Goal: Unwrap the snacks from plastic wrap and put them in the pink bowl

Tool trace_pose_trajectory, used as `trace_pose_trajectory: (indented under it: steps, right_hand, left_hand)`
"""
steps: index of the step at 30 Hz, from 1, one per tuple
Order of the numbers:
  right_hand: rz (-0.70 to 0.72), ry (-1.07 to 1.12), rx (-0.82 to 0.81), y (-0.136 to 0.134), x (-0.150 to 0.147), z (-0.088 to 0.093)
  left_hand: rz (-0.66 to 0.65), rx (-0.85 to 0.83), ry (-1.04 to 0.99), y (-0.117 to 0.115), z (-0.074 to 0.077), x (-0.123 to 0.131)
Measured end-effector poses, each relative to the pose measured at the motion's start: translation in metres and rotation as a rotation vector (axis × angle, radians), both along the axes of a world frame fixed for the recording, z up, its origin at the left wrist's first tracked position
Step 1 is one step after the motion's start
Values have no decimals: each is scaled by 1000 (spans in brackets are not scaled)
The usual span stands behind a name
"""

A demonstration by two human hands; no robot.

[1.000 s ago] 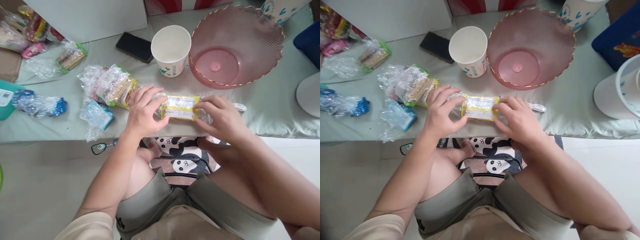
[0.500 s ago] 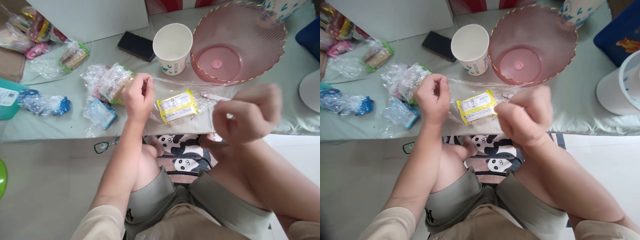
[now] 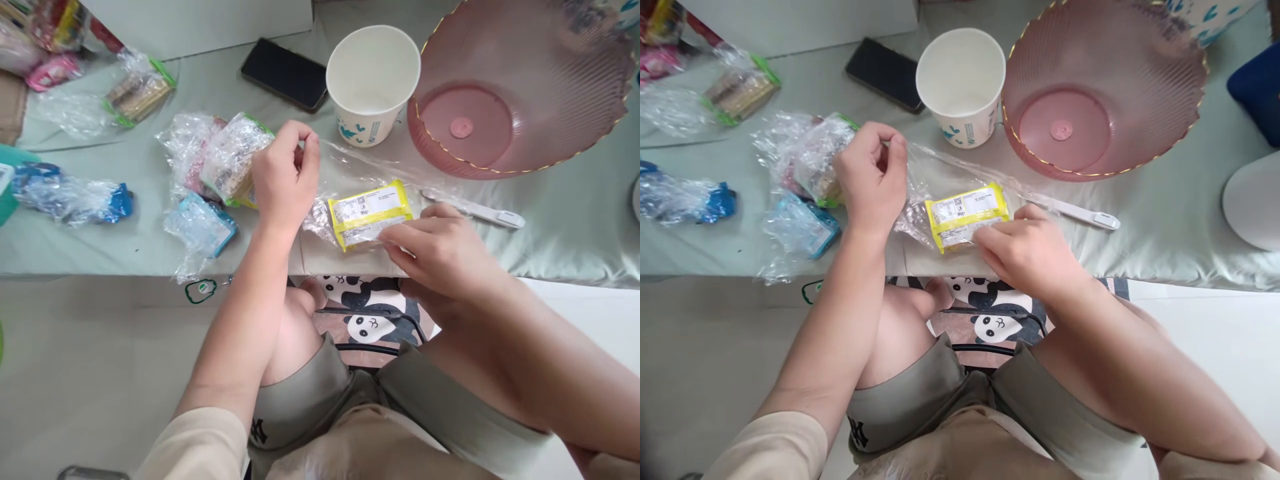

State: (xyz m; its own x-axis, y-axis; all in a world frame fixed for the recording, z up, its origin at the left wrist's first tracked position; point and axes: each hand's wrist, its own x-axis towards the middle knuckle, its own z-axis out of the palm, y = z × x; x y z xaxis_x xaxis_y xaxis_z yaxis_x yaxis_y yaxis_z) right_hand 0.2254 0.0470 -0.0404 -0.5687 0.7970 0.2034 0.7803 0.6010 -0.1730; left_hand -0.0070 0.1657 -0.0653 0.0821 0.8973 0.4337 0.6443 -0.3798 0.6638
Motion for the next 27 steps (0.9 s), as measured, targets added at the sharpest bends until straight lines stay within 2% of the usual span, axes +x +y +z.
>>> trace_pose_trajectory:
  steps: [4,8,11,13,15,17,19,20,22,24,27]
  right_hand:
    - [124,-35,-107,-11,1,10]
    - [214,-64,-372,-23,1,14]
    - [207,-93,-528,-29,1,15]
    - [197,-83,-598,-31,0,16]
    - [179,-35,-637,-29,-1,16]
    - [105,21,-603,-24,-2,17]
    - [-46,49,-505,-18,0,17]
    - [-140,48,-443,-16,1,17]
    - [-321,38,-326,-12,4,16]
    - [-447,56,-233,-10,5,13]
    - [-452,162,-173,-7,6,5]
  left_hand:
    - [-16,-30,61,6,-1,-1]
    - [26,-3,133,11,-4,-4]
    - [126,180,192,4,2,-2]
    - [187,346,192,-11,11,1]
    - [150,429,177,-33,21,5]
    - [-26,296,239,-57,31,8]
    - [-251,156,303,-77,38,11]
    - [-310,95,326,-84,40,12]
    - [-355,-26,376,-90,41,14]
    - [-329,-135,422,-89,41,14]
    - [-342,-232,498,-83,39,15]
